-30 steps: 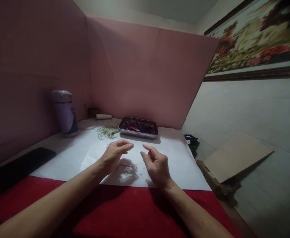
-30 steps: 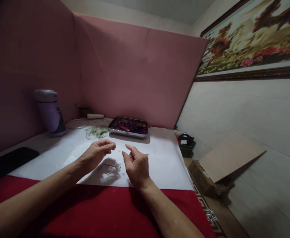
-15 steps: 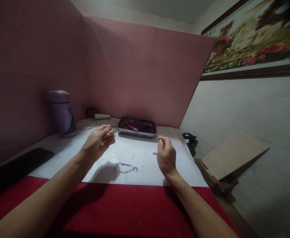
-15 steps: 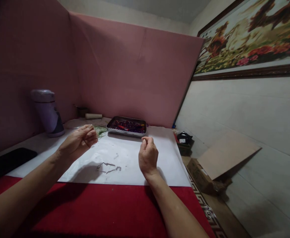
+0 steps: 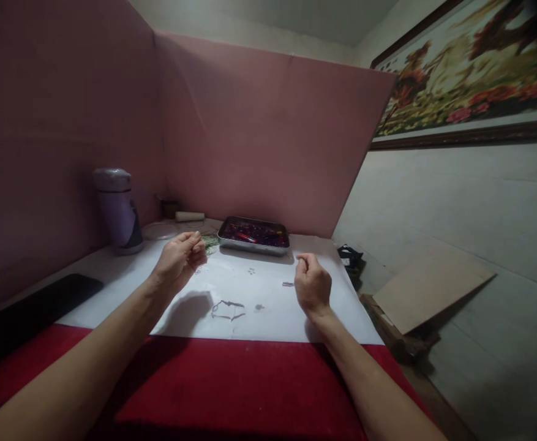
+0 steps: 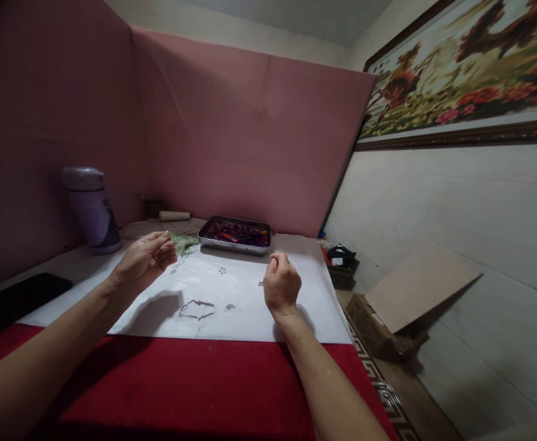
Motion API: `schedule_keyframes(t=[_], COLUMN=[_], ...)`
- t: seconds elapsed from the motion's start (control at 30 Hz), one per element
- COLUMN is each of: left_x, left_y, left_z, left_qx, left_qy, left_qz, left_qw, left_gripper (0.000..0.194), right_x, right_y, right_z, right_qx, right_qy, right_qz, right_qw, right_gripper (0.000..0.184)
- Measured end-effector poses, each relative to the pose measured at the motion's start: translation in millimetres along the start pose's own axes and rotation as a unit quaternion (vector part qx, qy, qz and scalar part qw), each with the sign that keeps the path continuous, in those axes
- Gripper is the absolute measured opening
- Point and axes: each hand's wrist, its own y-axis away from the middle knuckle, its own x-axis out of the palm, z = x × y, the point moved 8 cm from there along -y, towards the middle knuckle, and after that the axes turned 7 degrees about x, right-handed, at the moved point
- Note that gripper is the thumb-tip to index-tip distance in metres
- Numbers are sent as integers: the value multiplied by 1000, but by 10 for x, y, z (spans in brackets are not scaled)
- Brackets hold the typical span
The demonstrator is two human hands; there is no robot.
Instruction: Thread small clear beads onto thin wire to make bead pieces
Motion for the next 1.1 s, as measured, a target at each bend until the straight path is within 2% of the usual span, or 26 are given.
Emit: schedule_keyframes(t=[0.27, 0.4, 0.7, 0.97, 1.1], left_x=[-66, -141, -272, -287, -310], left_y=[-10, -21, -33, -36, -46], left_z=[-8, 45, 150, 210, 186], left_qx=[-1, -20, -48, -59, -37], left_qy=[-20, -36, -108, -156, -255], left_qz=[-37, -57, -93, -79, -81], left_qw=[999, 998, 989, 983, 963], left_gripper=[22, 25, 24, 25, 20], right_x=[121, 226, 363, 365, 401], right_y=[48, 86, 138, 184, 225], right_z=[63, 82, 62, 154, 179], right_qx=[-40, -64, -79, -99, -99], right_qy=[30, 54, 71, 62, 62], right_qz=[62, 112, 167, 237, 272], right_qw=[997, 990, 980, 965, 955], right_gripper=[24, 21, 23, 30, 31])
